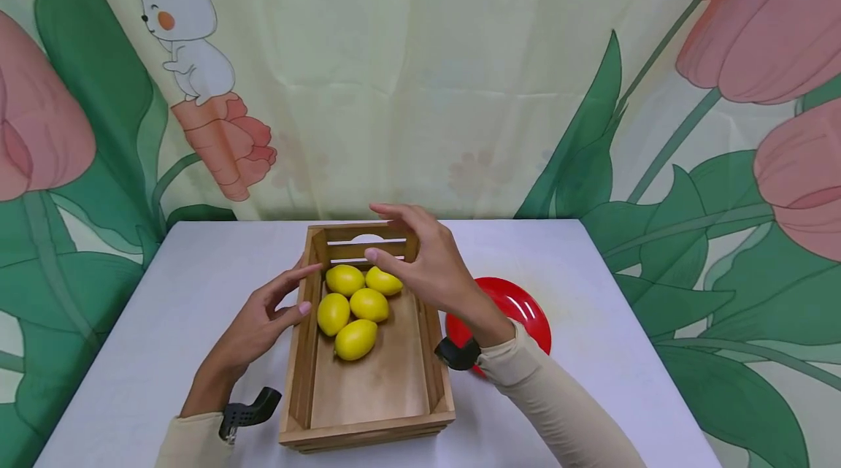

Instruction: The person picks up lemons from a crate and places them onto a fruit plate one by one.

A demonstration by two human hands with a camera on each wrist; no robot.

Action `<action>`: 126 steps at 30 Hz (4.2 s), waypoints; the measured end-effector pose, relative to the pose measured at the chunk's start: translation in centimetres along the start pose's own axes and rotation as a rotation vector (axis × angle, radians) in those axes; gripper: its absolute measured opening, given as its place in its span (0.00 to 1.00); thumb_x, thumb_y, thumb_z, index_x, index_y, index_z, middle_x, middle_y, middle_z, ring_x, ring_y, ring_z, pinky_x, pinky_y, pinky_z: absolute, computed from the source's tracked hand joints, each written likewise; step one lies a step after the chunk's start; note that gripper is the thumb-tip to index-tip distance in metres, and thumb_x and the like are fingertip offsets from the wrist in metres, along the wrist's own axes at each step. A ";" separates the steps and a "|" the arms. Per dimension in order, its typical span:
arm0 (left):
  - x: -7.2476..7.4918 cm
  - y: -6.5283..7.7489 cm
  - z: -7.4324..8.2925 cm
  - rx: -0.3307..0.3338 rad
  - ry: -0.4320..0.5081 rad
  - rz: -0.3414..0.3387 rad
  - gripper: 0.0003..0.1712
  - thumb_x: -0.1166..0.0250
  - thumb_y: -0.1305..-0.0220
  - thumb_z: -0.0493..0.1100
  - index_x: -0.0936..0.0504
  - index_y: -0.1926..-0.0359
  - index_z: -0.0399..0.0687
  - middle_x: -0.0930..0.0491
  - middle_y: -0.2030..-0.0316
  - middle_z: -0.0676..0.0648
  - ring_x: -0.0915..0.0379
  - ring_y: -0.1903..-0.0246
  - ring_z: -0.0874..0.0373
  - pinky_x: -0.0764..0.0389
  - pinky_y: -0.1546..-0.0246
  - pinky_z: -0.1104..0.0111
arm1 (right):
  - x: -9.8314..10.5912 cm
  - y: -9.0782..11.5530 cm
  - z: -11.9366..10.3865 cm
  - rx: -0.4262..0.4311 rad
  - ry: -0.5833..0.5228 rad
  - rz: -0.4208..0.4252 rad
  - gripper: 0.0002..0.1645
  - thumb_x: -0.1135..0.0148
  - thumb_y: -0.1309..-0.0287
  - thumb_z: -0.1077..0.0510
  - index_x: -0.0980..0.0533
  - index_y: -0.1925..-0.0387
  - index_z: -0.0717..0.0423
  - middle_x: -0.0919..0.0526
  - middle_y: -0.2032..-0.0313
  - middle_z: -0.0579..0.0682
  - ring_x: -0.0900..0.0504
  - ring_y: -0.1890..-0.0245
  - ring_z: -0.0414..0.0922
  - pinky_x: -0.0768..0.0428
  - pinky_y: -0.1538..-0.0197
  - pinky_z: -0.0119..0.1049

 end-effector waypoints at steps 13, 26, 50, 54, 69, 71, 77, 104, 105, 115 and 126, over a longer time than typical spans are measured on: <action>-0.2 -0.1 0.1 0.014 -0.007 0.031 0.30 0.39 0.29 0.44 0.32 0.29 0.59 0.42 0.24 0.51 0.57 0.23 0.41 0.57 0.31 0.29 | -3.3 -2.1 1.0 -0.087 -0.206 -0.003 0.23 0.31 0.39 0.48 0.23 0.42 0.38 0.19 0.44 0.39 0.20 0.42 0.40 0.21 0.37 0.44; -0.5 0.0 0.0 0.008 0.001 0.029 0.29 0.39 0.29 0.44 0.32 0.29 0.62 0.45 0.23 0.51 0.56 0.23 0.40 0.53 0.33 0.27 | -6.4 -3.0 4.0 -0.177 -0.212 -0.158 0.16 0.31 0.40 0.50 0.19 0.50 0.44 0.14 0.52 0.47 0.17 0.54 0.40 0.17 0.47 0.36; -0.2 0.3 -0.2 0.025 -0.002 0.047 0.30 0.39 0.29 0.45 0.33 0.28 0.62 0.45 0.23 0.52 0.56 0.23 0.40 0.49 0.34 0.27 | -10.9 -1.0 6.2 -0.166 0.161 -0.801 0.24 0.20 0.55 0.60 0.15 0.53 0.43 0.13 0.54 0.38 0.18 0.48 0.45 0.21 0.51 0.26; -0.3 0.2 -0.3 0.022 0.006 0.045 0.30 0.39 0.29 0.45 0.33 0.28 0.61 0.44 0.24 0.52 0.56 0.23 0.41 0.50 0.34 0.27 | -11.1 -0.6 6.2 -0.109 0.203 -0.851 0.24 0.20 0.55 0.60 0.15 0.53 0.44 0.13 0.56 0.41 0.17 0.50 0.44 0.21 0.54 0.24; -0.5 -0.1 -0.2 -0.006 0.011 0.053 0.29 0.40 0.29 0.43 0.32 0.30 0.63 0.41 0.25 0.56 0.57 0.23 0.44 0.56 0.32 0.27 | -11.9 0.4 6.1 -0.076 0.283 -0.961 0.23 0.19 0.58 0.63 0.13 0.56 0.44 0.12 0.58 0.37 0.19 0.53 0.37 0.23 0.47 0.24; -0.5 -0.1 -0.2 -0.005 0.014 0.051 0.29 0.40 0.29 0.43 0.32 0.29 0.62 0.41 0.25 0.56 0.57 0.23 0.44 0.56 0.32 0.27 | -12.0 0.4 6.0 -0.065 0.298 -0.979 0.23 0.19 0.58 0.62 0.13 0.56 0.44 0.13 0.58 0.36 0.20 0.53 0.36 0.23 0.47 0.25; -0.5 -0.1 -0.3 -0.003 0.013 0.051 0.29 0.40 0.28 0.43 0.32 0.29 0.62 0.41 0.25 0.56 0.57 0.23 0.44 0.56 0.32 0.27 | -12.5 0.8 6.0 -0.048 0.334 -1.038 0.24 0.19 0.58 0.62 0.13 0.56 0.42 0.14 0.58 0.34 0.21 0.54 0.35 0.23 0.45 0.25; -0.7 -0.2 -0.4 -0.010 0.021 0.061 0.29 0.40 0.28 0.43 0.32 0.29 0.63 0.41 0.25 0.55 0.56 0.23 0.44 0.56 0.32 0.27 | -12.6 1.5 5.4 -0.013 0.070 -1.204 0.29 0.21 0.55 0.61 0.17 0.47 0.45 0.14 0.55 0.35 0.19 0.54 0.32 0.22 0.42 0.28; -0.7 -0.2 -0.3 -0.012 0.019 0.063 0.29 0.40 0.29 0.43 0.32 0.29 0.62 0.41 0.25 0.55 0.56 0.23 0.44 0.56 0.33 0.27 | -12.6 1.5 5.3 -0.001 0.038 -1.208 0.29 0.21 0.54 0.61 0.17 0.46 0.47 0.14 0.54 0.35 0.19 0.54 0.31 0.22 0.42 0.28; -0.6 -0.2 -0.3 -0.016 0.019 0.063 0.30 0.40 0.29 0.43 0.33 0.28 0.57 0.41 0.25 0.53 0.55 0.23 0.41 0.54 0.35 0.25 | -12.5 1.4 4.3 0.006 -0.346 -1.304 0.32 0.22 0.54 0.66 0.20 0.43 0.57 0.14 0.49 0.42 0.15 0.53 0.37 0.18 0.43 0.33; -0.7 0.1 -0.5 -0.001 0.022 0.073 0.29 0.40 0.29 0.43 0.32 0.29 0.58 0.40 0.26 0.54 0.54 0.24 0.42 0.55 0.35 0.24 | -10.6 1.2 1.7 -0.046 -0.706 -1.309 0.34 0.30 0.51 0.71 0.26 0.40 0.70 0.15 0.48 0.48 0.17 0.49 0.47 0.21 0.37 0.52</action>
Point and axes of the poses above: each hand's wrist, its own y-axis away from the middle knuckle, its own x-axis out of the back of the hand, z = x × y, the point moved 4 cm from there along -y, towards the middle knuckle
